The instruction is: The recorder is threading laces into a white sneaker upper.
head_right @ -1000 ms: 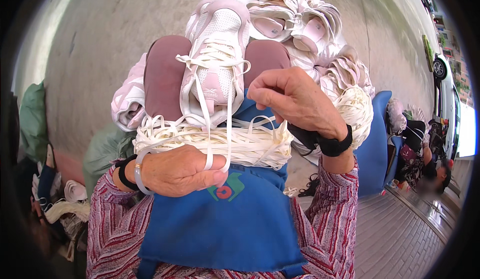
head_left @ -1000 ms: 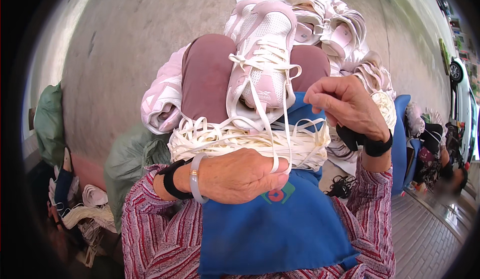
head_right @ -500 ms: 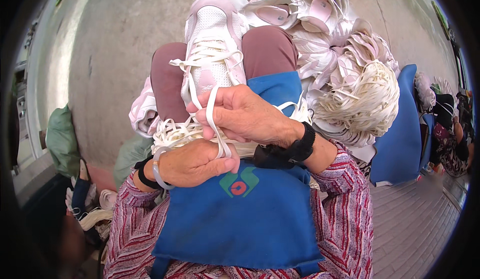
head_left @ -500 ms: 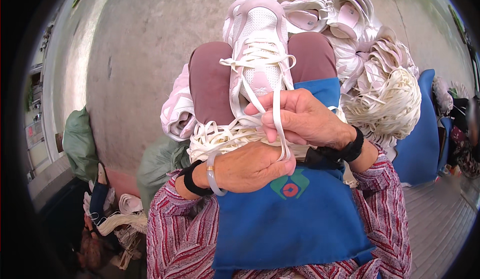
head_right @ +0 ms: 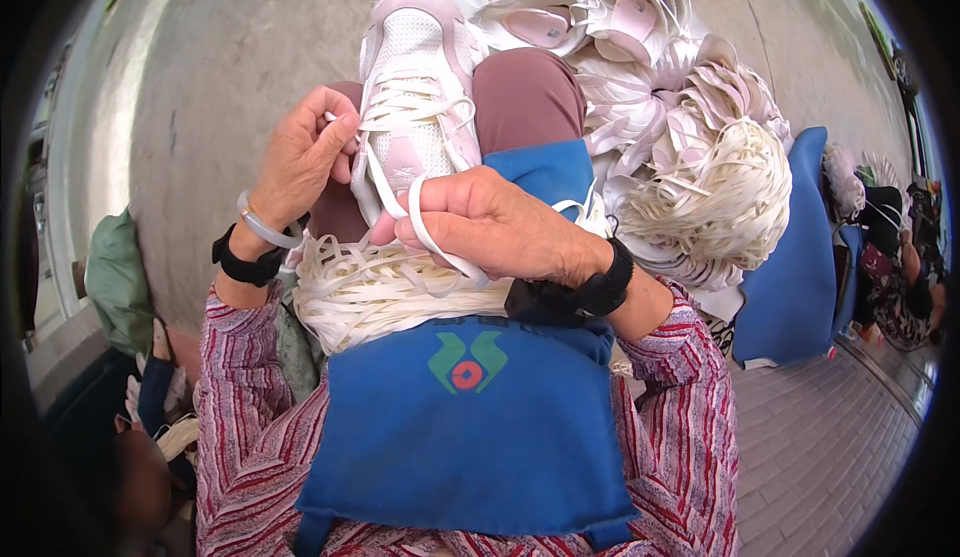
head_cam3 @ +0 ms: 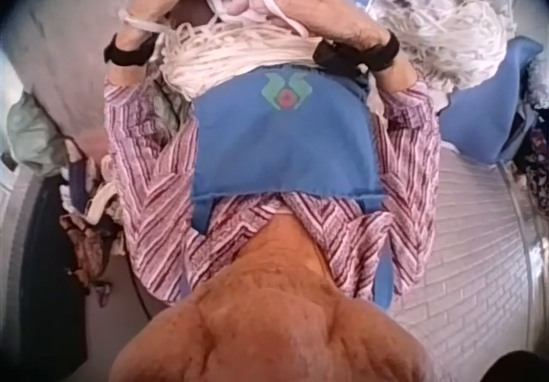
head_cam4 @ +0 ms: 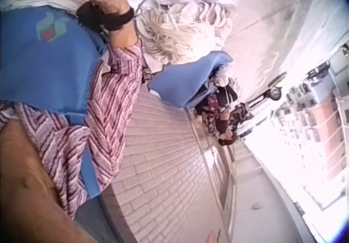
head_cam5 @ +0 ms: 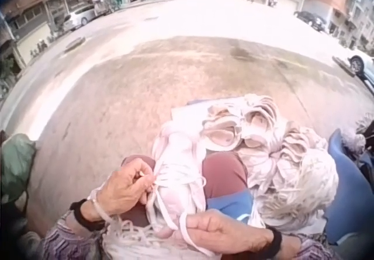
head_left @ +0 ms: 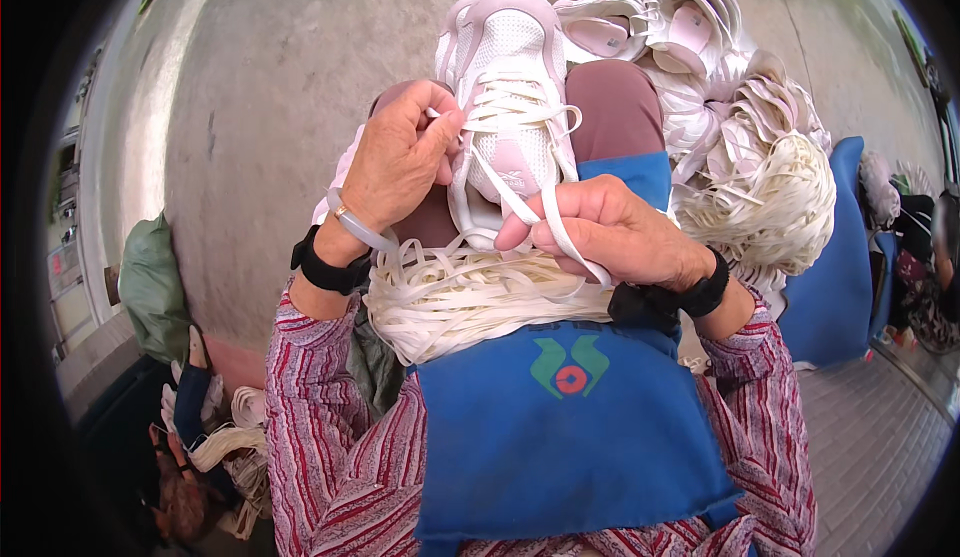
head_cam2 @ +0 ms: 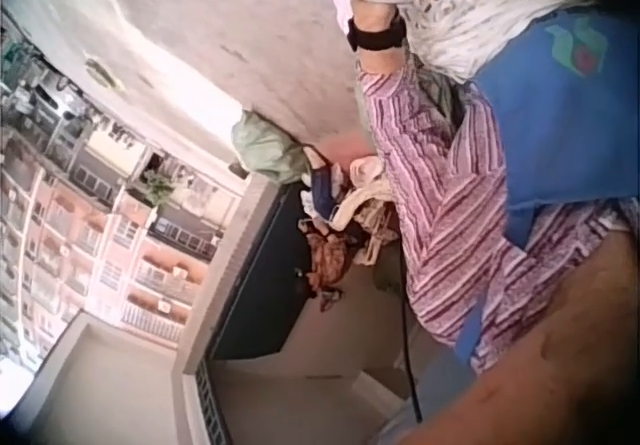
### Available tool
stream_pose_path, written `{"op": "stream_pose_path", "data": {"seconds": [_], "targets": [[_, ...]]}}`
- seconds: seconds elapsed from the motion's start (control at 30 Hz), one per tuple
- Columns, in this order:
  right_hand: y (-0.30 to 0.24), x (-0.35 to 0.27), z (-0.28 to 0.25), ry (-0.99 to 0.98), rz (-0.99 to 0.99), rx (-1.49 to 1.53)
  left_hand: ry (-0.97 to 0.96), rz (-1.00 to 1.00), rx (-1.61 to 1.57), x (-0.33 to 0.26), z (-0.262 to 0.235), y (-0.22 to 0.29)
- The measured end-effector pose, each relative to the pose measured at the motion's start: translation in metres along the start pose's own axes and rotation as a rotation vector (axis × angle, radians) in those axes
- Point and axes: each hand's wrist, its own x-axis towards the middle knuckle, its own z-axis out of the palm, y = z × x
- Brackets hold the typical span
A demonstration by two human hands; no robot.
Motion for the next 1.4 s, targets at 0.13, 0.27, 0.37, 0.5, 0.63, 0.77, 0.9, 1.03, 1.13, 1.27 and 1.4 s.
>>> {"op": "stream_pose_path", "data": {"seconds": [0.13, 0.27, 0.37, 0.5, 0.63, 0.77, 0.9, 1.03, 1.13, 1.27, 1.4], "targets": [[-0.005, -0.004, -0.002, 0.030, -0.003, -0.044, 0.003, 0.052, 0.071, 0.015, -0.003, -0.005], [-0.005, -0.006, 0.000, 0.077, -0.016, -0.003, 0.061, -0.002, -0.179, 0.020, -0.015, -0.022], [-0.006, -0.007, 0.006, 0.088, -0.021, -0.036, 0.177, -0.005, -0.243, 0.010, -0.008, -0.015], [0.003, -0.008, 0.011, 0.122, -0.151, -0.172, 0.042, -0.148, -0.041, -0.023, -0.034, -0.005], [-0.002, -0.010, 0.016, 0.080, -0.258, -0.416, -0.391, -0.273, -0.264, -0.062, 0.010, 0.011], [0.002, -0.011, 0.026, 0.090, -0.343, -0.707, -0.347, -0.336, -0.533, -0.063, 0.040, 0.011], [0.005, -0.013, 0.026, 0.121, -0.317, -0.794, -0.353, -0.377, -0.834, -0.055, 0.045, 0.000], [0.002, -0.014, 0.022, 0.108, -0.339, -0.716, -0.419, -0.449, -1.075, -0.046, 0.049, 0.002], [0.014, -0.008, 0.021, 0.136, -0.414, -0.722, -0.391, -0.475, -1.155, -0.042, 0.053, 0.001], [0.001, -0.013, 0.017, 0.096, -0.345, -0.740, -0.334, -0.452, -1.143, -0.045, 0.055, 0.000], [-0.001, -0.020, 0.008, 0.109, -0.342, -0.711, -0.386, -0.485, -1.139, -0.045, 0.051, 0.013]]}}
